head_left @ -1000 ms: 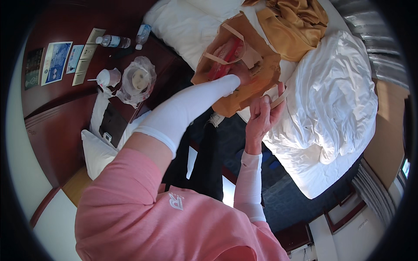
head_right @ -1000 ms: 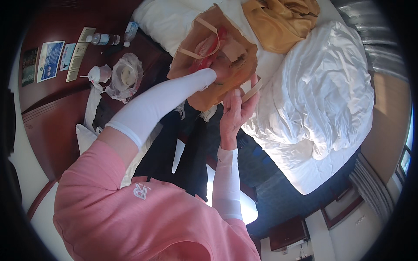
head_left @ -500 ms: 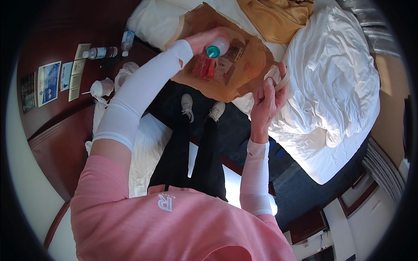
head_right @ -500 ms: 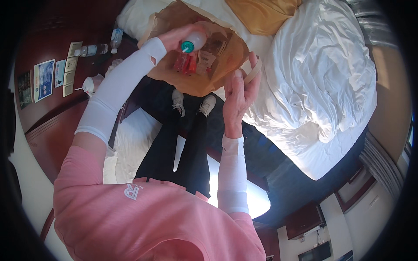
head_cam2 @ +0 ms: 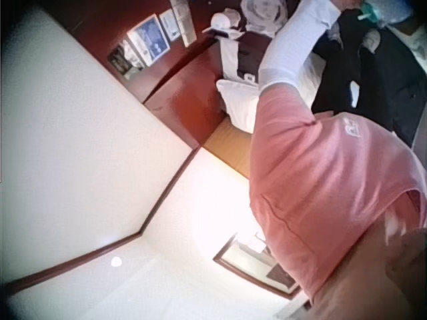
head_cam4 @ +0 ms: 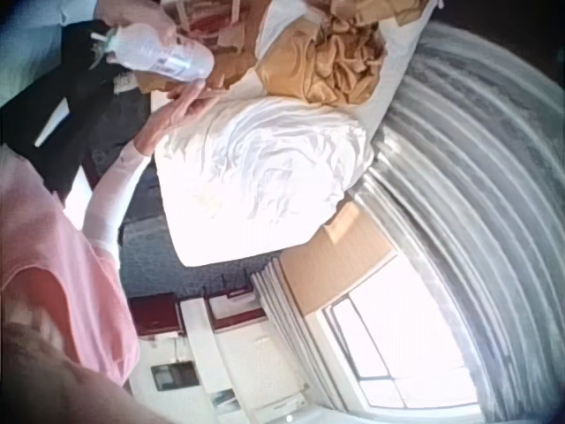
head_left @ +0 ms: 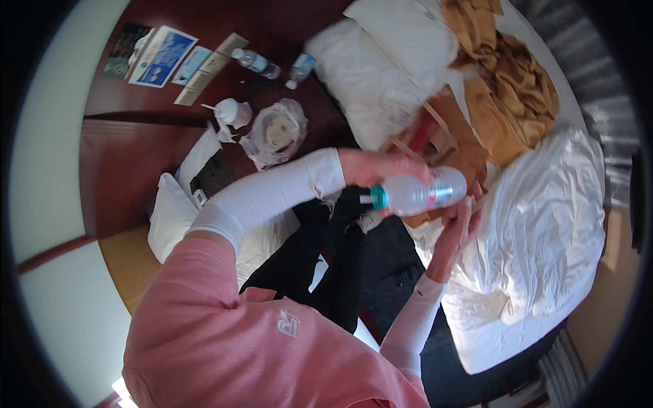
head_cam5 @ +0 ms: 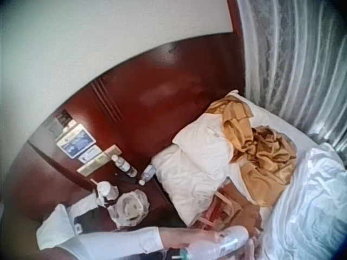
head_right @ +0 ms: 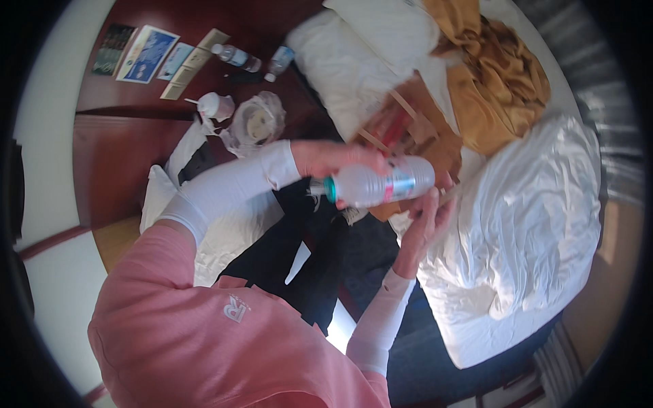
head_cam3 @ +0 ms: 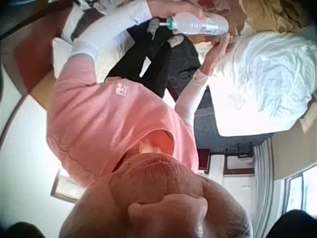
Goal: The person gathers various items from a hotel room, including a snack packet, water bottles, and paper waste, and places them into a brown paper bag. They then move to the hallway and transfer the contents into a black trash bag.
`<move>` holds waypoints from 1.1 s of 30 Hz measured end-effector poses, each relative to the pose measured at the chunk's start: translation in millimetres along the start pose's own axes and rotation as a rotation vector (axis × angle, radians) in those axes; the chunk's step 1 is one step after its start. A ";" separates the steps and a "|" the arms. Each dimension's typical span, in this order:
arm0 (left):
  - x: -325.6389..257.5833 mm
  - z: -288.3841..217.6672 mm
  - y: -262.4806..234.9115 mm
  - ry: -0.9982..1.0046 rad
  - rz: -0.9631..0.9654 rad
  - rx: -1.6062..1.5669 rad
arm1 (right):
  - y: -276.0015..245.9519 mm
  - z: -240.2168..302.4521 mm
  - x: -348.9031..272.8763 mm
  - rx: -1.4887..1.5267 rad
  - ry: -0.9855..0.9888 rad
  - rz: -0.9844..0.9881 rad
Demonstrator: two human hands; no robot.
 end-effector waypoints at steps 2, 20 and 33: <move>-17.7 22.6 24.4 0.073 -0.031 0.107 | -13.0 1.9 -4.9 0.044 0.034 -0.038; -144.0 -38.9 -122.8 0.674 -1.008 0.348 | 27.6 17.2 -30.5 -0.188 0.013 -0.199; -154.9 -41.5 -368.6 0.319 -1.411 0.660 | 18.4 21.9 -51.4 -0.410 -0.004 -0.450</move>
Point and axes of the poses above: each hand's wrist, its own x-axis towards the middle knuckle, its own y-axis out of the palm, z = x × y, the point moved 6 cm from there along x, towards the middle knuckle, and after that the axes turned 11 degrees about z, right-handed, at the moved point
